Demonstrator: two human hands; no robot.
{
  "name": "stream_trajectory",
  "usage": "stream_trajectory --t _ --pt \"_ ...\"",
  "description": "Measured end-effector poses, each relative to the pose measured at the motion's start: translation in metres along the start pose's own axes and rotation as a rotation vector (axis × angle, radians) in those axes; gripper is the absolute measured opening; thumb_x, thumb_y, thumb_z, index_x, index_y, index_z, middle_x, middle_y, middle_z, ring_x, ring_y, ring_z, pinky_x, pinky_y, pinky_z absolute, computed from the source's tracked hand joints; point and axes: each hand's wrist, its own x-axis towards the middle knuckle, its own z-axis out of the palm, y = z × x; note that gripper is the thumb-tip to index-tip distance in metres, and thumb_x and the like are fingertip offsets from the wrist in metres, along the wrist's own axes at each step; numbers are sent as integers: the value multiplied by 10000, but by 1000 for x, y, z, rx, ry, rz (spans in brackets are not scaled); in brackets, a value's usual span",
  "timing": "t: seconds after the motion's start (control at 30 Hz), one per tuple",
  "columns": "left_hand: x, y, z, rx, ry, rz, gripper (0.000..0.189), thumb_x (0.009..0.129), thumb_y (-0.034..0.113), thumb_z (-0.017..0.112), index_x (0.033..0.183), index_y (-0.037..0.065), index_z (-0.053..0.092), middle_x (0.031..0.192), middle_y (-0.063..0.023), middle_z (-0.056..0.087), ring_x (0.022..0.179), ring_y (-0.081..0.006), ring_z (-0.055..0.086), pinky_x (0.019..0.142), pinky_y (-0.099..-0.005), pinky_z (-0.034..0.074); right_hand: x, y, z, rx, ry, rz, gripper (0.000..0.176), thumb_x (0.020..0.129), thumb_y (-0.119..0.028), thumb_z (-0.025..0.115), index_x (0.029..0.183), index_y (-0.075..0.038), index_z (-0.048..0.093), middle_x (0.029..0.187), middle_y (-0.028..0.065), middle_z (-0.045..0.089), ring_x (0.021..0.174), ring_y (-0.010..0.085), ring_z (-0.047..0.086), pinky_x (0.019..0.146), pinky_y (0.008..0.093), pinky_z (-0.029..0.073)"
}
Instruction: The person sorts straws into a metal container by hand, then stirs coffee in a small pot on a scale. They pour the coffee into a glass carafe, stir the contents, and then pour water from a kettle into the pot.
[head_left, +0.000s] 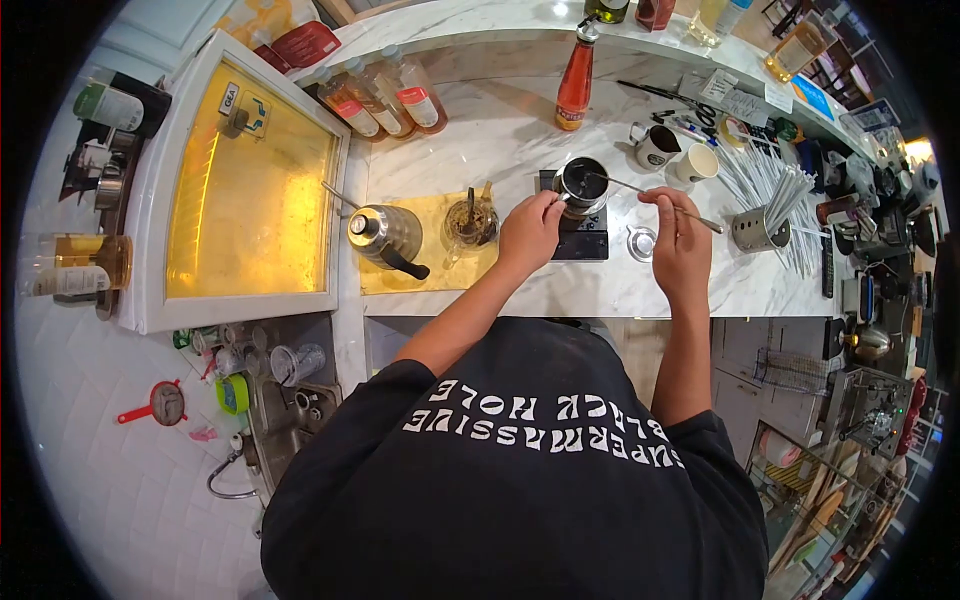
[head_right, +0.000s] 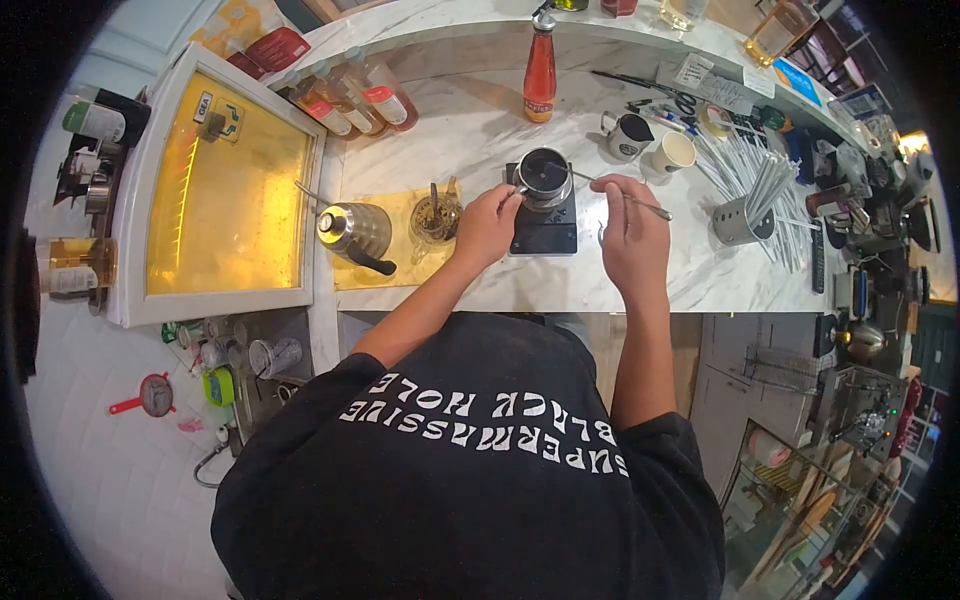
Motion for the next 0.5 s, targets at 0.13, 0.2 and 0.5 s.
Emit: stream_trajectory --t 0.13,0.2,0.5 --pt "-2 -1 5 -29 1 -30 232 1039 268 595 1092 51 661 991 -202 707 927 -435 669 782 -518 517 2 3 -11 -56 -35 -94 230 1099 -128 524 1043 -8 713 1007 118 726 773 225 628 740 318 483" --pt "-2 -3 8 -47 16 -29 234 1040 263 594 1097 45 658 996 -206 708 922 -438 670 780 -515 516 4 6 -12 -77 -9 -139 195 1078 -102 550 1035 -15 719 1008 128 722 834 283 648 781 354 501" --pt "-6 -7 20 -95 100 -67 257 1040 259 601 1139 33 672 984 -213 715 878 -398 689 770 -471 528 10 7 -17 -28 -97 -214 146 1052 -86 571 1043 -49 712 1039 124 711 963 323 634 879 411 494"
